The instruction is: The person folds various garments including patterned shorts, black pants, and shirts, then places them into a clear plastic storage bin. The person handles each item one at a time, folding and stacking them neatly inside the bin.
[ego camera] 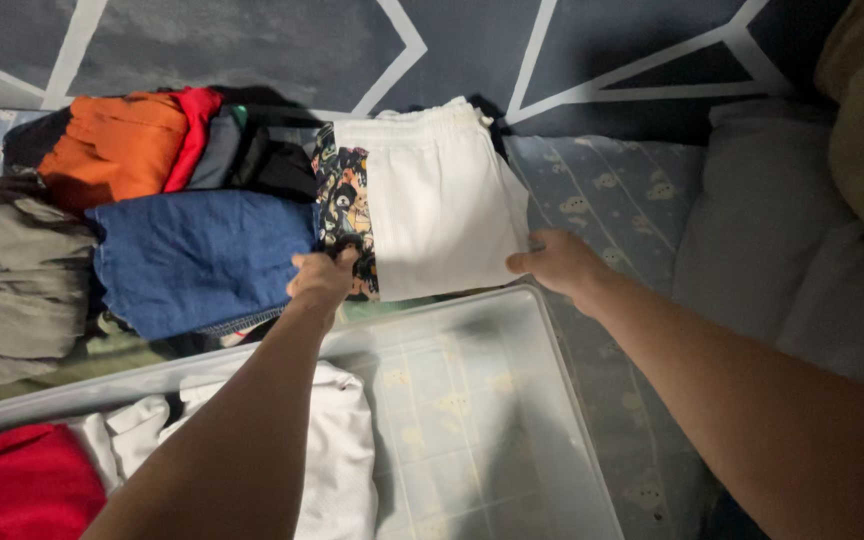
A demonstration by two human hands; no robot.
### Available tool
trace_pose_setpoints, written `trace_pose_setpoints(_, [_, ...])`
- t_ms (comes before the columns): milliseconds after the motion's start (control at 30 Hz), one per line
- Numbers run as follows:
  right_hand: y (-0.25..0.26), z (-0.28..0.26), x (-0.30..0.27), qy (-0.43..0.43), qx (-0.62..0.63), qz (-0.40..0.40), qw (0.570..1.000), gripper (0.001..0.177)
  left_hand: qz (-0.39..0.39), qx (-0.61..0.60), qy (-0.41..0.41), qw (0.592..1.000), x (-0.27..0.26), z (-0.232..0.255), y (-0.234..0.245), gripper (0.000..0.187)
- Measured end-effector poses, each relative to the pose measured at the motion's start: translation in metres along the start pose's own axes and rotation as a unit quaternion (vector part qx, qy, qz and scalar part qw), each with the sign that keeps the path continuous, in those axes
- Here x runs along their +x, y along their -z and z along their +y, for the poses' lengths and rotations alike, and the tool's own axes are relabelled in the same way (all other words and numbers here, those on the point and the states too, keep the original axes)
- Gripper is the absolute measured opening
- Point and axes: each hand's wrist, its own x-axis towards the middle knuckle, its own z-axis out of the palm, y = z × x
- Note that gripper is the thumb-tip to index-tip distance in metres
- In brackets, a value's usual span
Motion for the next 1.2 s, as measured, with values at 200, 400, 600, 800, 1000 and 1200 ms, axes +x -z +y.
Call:
trace_pose_setpoints(200, [-0.009, -0.010, -0.016, -0.057, 0.138, -0.014, 0.989, 0.033, -0.197, -0.204, -0.001, 0.959, -0.017, 0.001, 0.013, 0.032])
trace_pose_setpoints(400, [-0.009, -0.024, -0.021, -0.161, 0.337, -0.002, 0.928, 0.026, -0.184, -0.258, 0.047, 0.947, -0.030, 0.019, 0.022, 0.016])
trace_pose_setpoints(600, [-0.004, -0.035, -0.027, -0.095, 0.485, -0.030, 0.869, 0.040, -0.156, -0.283, -0.026, 0.946, -0.018, 0.013, 0.014, 0.009])
trace_pose_setpoints(800, [-0.010, -0.059, -0.041, -0.032, 0.608, -0.032, 0.793, 0.051, -0.110, -0.578, -0.074, 0.805, -0.017, 0.017, 0.001, 0.019])
trace_pose_setpoints(1000, [-0.009, -0.082, -0.056, -0.070, 0.602, -0.027, 0.795, 0.060, -0.105, -0.538, 0.123, 0.827, -0.021, 0.040, 0.018, 0.020])
trace_pose_setpoints(1200, [0.008, -0.090, -0.067, 0.061, 0.570, -0.064, 0.817, 0.058, -0.187, -0.616, 0.032, 0.764, -0.006, 0.047, 0.019, 0.006])
